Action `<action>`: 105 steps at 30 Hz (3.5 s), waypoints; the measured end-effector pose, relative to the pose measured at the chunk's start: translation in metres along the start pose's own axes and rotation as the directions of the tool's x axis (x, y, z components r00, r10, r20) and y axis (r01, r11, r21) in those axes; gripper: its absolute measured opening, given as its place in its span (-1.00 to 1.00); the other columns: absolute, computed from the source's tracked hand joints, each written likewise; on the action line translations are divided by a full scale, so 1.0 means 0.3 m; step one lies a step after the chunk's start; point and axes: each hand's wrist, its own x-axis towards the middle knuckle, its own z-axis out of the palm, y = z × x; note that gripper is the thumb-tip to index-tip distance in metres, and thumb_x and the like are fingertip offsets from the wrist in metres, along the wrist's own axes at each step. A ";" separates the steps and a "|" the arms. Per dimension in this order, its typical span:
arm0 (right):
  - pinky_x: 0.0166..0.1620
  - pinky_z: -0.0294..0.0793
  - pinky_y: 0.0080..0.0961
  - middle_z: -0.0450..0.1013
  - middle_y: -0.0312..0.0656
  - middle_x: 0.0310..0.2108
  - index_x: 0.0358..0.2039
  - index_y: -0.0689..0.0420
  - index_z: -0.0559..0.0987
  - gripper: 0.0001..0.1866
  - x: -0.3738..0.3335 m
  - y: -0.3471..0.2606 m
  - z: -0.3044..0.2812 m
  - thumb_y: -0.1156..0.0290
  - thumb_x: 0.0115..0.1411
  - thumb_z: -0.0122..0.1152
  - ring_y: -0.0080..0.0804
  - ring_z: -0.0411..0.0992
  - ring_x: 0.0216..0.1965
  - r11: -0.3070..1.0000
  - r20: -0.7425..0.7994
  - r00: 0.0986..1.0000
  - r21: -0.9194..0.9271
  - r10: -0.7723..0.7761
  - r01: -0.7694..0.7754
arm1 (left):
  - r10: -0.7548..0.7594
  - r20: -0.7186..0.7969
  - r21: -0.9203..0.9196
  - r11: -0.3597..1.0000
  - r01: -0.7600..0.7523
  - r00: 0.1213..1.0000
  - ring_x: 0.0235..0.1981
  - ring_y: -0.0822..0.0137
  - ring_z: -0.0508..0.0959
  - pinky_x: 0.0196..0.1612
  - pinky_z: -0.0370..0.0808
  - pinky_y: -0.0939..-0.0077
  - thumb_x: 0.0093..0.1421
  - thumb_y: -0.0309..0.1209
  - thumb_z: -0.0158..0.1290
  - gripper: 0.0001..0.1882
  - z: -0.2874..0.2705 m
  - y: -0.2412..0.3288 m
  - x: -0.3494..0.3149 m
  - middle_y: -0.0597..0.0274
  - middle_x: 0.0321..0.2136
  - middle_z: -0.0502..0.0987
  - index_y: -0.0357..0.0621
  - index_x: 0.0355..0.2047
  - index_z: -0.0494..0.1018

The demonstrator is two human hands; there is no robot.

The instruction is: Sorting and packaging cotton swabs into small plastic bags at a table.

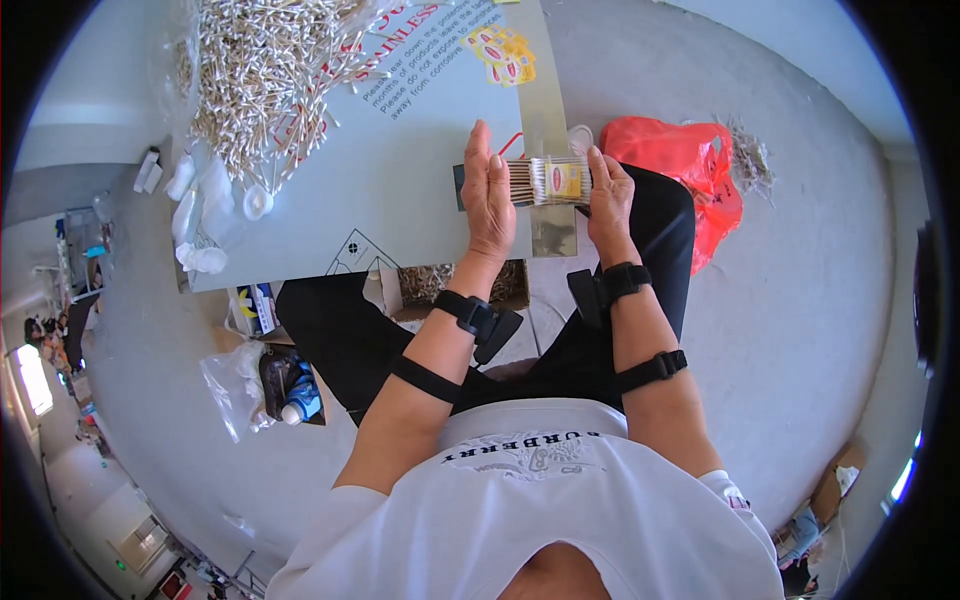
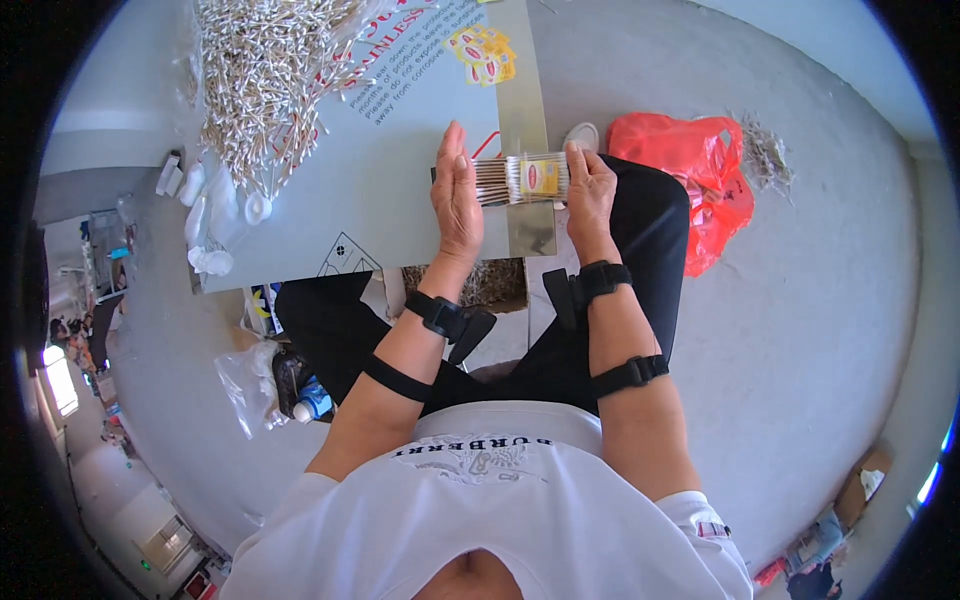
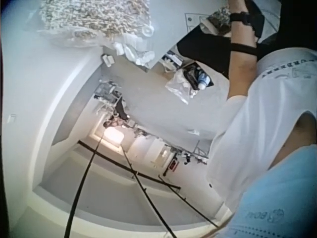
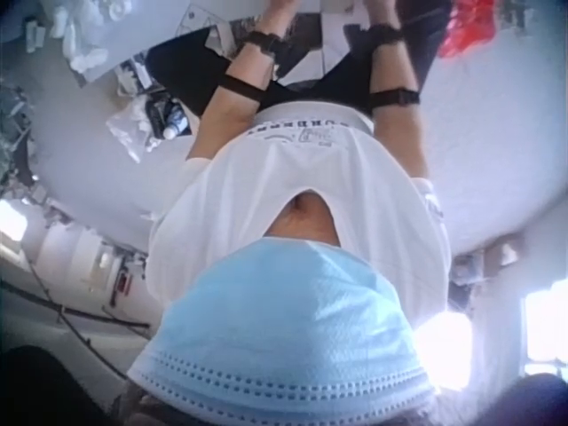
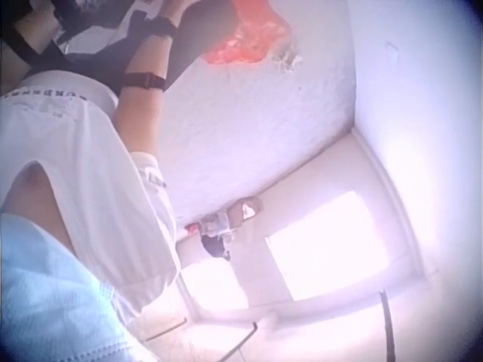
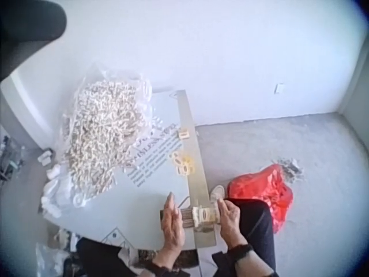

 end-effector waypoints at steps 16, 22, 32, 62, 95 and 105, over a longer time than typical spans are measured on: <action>-0.40 0.29 -0.64 0.37 -0.44 -0.54 -0.41 0.28 0.58 -0.67 -0.016 -0.003 0.026 0.23 0.31 0.16 -0.71 0.23 -0.49 0.993 -0.047 0.993 -0.052 -0.109 0.106 | -0.190 -0.076 -0.565 0.817 0.115 0.979 0.29 0.15 0.22 0.36 0.06 0.25 0.42 -0.09 -0.22 -0.40 0.143 -0.018 -0.007 -0.02 0.24 0.24 -0.37 0.24 0.17; -0.57 0.09 -0.63 0.23 -0.49 -0.64 -0.55 0.10 0.50 -0.62 -0.039 -0.025 0.023 0.08 0.26 0.21 -0.74 0.16 -0.59 0.996 -0.076 0.996 -0.088 -0.036 0.029 | -0.277 -0.064 -0.766 0.630 0.131 0.959 0.26 0.16 0.26 0.35 0.10 0.25 0.41 -0.10 -0.18 -0.44 0.112 -0.021 0.009 0.03 0.22 0.27 -0.33 0.20 0.23; -0.46 0.44 -0.58 0.49 -0.35 -0.44 -0.29 0.13 0.54 -0.66 -0.016 -0.017 -0.012 0.07 0.25 0.22 -0.56 0.48 -0.48 0.981 0.046 0.983 0.065 0.179 -0.181 | -0.337 -0.047 -0.872 0.473 0.126 0.940 0.29 0.22 0.22 0.35 0.07 0.26 0.41 -0.12 -0.18 -0.47 0.111 -0.025 0.003 0.10 0.22 0.27 -0.28 0.21 0.21; -0.11 0.59 -0.30 0.55 -0.15 -0.22 -0.16 0.24 0.48 -0.62 0.039 0.022 -0.073 0.13 0.29 0.17 -0.30 0.56 -0.24 0.932 0.129 0.952 0.201 0.279 -0.301 | -0.348 -0.016 -0.918 0.377 0.124 0.938 0.29 0.23 0.20 0.36 0.05 0.27 0.38 0.01 -0.15 -0.37 0.122 0.005 -0.001 0.07 0.20 0.27 -0.30 0.20 0.20; 0.10 0.44 -0.28 0.52 -0.16 -0.05 0.04 0.14 0.47 -0.42 0.021 -0.005 -0.075 -0.11 0.26 0.08 -0.26 0.49 -0.05 0.925 0.060 0.929 0.085 0.366 -0.370 | -0.384 0.068 -0.972 0.184 0.149 0.921 0.27 0.16 0.25 0.35 0.08 0.24 0.39 -0.03 -0.17 -0.43 0.096 -0.009 -0.007 0.01 0.17 0.29 -0.29 0.16 0.25; 0.13 0.42 -0.28 0.50 -0.16 -0.02 0.05 0.13 0.45 -0.42 0.030 0.000 -0.093 -0.10 0.26 0.09 -0.25 0.47 -0.01 0.929 0.065 0.932 0.088 0.356 -0.360 | -0.390 0.073 -0.972 0.177 0.152 0.918 0.27 0.16 0.25 0.36 0.08 0.25 0.38 -0.01 -0.15 -0.41 0.098 -0.013 -0.009 0.01 0.18 0.29 -0.30 0.16 0.25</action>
